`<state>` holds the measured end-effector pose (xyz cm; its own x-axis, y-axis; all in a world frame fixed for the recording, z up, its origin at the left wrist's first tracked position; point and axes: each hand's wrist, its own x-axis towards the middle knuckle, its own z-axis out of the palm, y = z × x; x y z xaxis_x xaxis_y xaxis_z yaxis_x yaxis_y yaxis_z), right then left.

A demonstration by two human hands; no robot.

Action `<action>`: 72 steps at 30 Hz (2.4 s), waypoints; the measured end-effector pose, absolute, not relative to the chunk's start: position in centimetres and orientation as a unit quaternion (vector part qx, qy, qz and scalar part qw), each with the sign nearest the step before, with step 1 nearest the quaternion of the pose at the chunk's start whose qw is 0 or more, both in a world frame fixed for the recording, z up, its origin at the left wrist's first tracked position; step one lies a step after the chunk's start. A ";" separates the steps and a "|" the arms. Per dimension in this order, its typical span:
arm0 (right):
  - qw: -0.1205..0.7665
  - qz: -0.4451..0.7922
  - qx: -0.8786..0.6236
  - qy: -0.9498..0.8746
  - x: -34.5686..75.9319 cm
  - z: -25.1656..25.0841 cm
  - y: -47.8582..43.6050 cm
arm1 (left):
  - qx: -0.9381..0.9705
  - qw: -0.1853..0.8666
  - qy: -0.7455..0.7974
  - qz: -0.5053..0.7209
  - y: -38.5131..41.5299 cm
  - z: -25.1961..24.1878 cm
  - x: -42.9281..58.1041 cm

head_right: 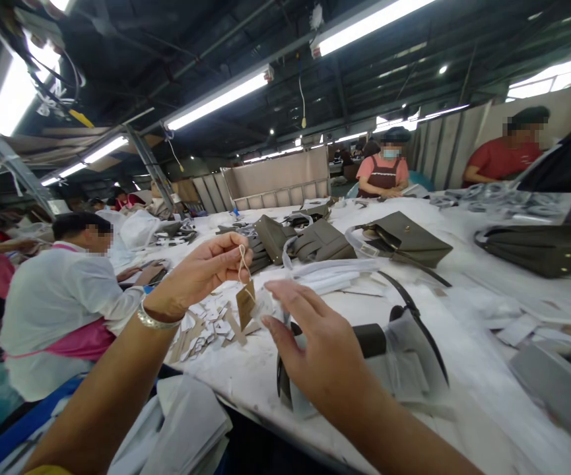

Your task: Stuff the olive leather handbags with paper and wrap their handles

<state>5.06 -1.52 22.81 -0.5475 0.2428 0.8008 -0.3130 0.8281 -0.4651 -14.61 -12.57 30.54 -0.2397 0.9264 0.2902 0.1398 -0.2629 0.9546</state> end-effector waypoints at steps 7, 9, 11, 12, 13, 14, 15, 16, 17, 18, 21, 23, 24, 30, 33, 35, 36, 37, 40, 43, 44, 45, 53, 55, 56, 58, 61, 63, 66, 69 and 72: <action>0.325 0.548 0.028 -0.771 1.7 20.5 -1.5 | 0.490 0.375 0.470 0.631 -12.9 31.1 -13.0; 0.312 0.585 0.004 -0.749 1.6 20.0 -1.7 | 0.472 0.374 0.468 0.646 -13.1 31.0 -12.6; 0.337 0.581 -0.029 -0.741 1.8 19.4 -1.7 | 0.456 0.368 0.468 0.661 -13.3 30.7 -12.3; 0.359 0.564 -0.044 -0.742 2.0 19.1 -1.6 | 0.450 0.362 0.468 0.669 -13.3 30.6 -12.2; 0.383 0.539 -0.058 -0.748 2.2 18.8 -1.4 | 0.444 0.353 0.470 0.676 -13.3 30.5 -12.1; 0.408 0.509 -0.068 -0.755 2.4 18.5 -1.2 | 0.440 0.344 0.473 0.682 -13.4 30.3 -12.1; 0.431 0.476 -0.074 -0.764 2.6 18.2 -0.9 | 0.436 0.336 0.477 0.685 -13.4 30.2 -12.1; 0.452 0.439 -0.079 -0.772 2.8 17.9 -0.7 | 0.433 0.329 0.483 0.686 -13.4 30.0 -12.1; 0.474 0.402 -0.083 -0.779 3.1 17.7 -0.4 | 0.432 0.323 0.492 0.684 -13.3 29.8 -12.1; 0.497 0.364 -0.090 -0.782 3.4 17.5 -0.1 | 0.433 0.316 0.504 0.677 -13.3 29.7 -12.2; 0.553 0.263 -0.109 -0.783 4.2 17.0 0.7 | 0.469 0.271 0.566 0.622 -13.3 29.2 -12.1; 0.574 0.212 -0.113 -0.783 4.7 16.8 1.2 | 0.520 0.217 0.628 0.536 -13.3 29.0 -12.0; 0.582 0.193 -0.115 -0.781 5.0 16.7 1.5 | 0.547 0.186 0.660 0.480 -13.3 29.0 -11.9; 0.585 0.145 -0.129 -0.788 5.8 16.2 2.6 | 0.618 0.106 0.732 0.267 -12.6 28.2 -11.9; 0.588 0.141 -0.125 -0.786 6.0 16.0 2.8 | 0.611 0.127 0.729 0.281 -12.2 28.0 -12.0; 0.590 0.154 -0.119 -0.783 6.2 16.0 2.8 | 0.594 0.160 0.722 0.316 -11.9 27.8 -11.9; 0.593 0.164 -0.113 -0.780 6.3 16.0 2.8 | 0.579 0.190 0.714 0.344 -11.9 27.7 -11.7; 0.597 0.174 -0.106 -0.776 6.4 16.0 2.7 | 0.558 0.229 0.703 0.377 -11.8 27.6 -11.5; 0.610 0.194 -0.066 -0.766 6.7 15.8 2.8 | 0.482 0.352 0.643 0.480 -11.6 27.3 -10.6; 0.616 0.197 -0.028 -0.762 6.7 15.4 2.7 | 0.438 0.414 0.576 0.553 -11.4 27.1 -9.6; 0.619 0.195 -0.021 -0.760 6.7 15.3 2.7 | 0.430 0.424 0.554 0.573 -11.3 27.1 -9.3; 0.622 0.193 -0.016 -0.759 6.6 15.1 2.6 | 0.424 0.432 0.533 0.591 -11.2 27.1 -8.9; 0.603 0.271 -0.004 -0.750 6.3 13.5 0.7 | 0.377 0.438 0.432 0.693 -9.8 27.1 -7.3; 0.580 0.316 -0.003 -0.751 6.3 12.9 0.4 | 0.362 0.442 0.413 0.709 -9.5 27.2 -7.3; 0.563 0.338 -0.005 -0.754 6.4 12.6 0.3 | 0.356 0.443 0.404 0.717 -9.4 27.1 -7.3; 0.530 0.372 -0.011 -0.762 6.6 12.2 0.2 | 0.349 0.442 0.385 0.731 -9.2 27.0 -7.4; 0.490 0.408 -0.041 -0.769 7.2 12.2 0.3 | 0.344 0.444 0.366 0.742 -8.8 26.4 -7.2; 0.474 0.436 -0.048 -0.764 7.4 12.9 0.3 | 0.348 0.445 0.371 0.737 -8.5 25.9 -6.9; 0.459 0.472 -0.036 -0.752 6.9 14.3 0.2 | 0.372 0.439 0.399 0.714 -7.9 25.3 -6.4; 0.397 0.549 -0.055 -0.733 5.7 15.2 0.1 | 0.404 0.430 0.414 0.693 -7.5 24.9 -6.5; 0.356 0.665 -0.088 -0.651 4.7 14.7 0.6 | 0.433 0.403 0.431 0.681 -6.9 24.0 -8.2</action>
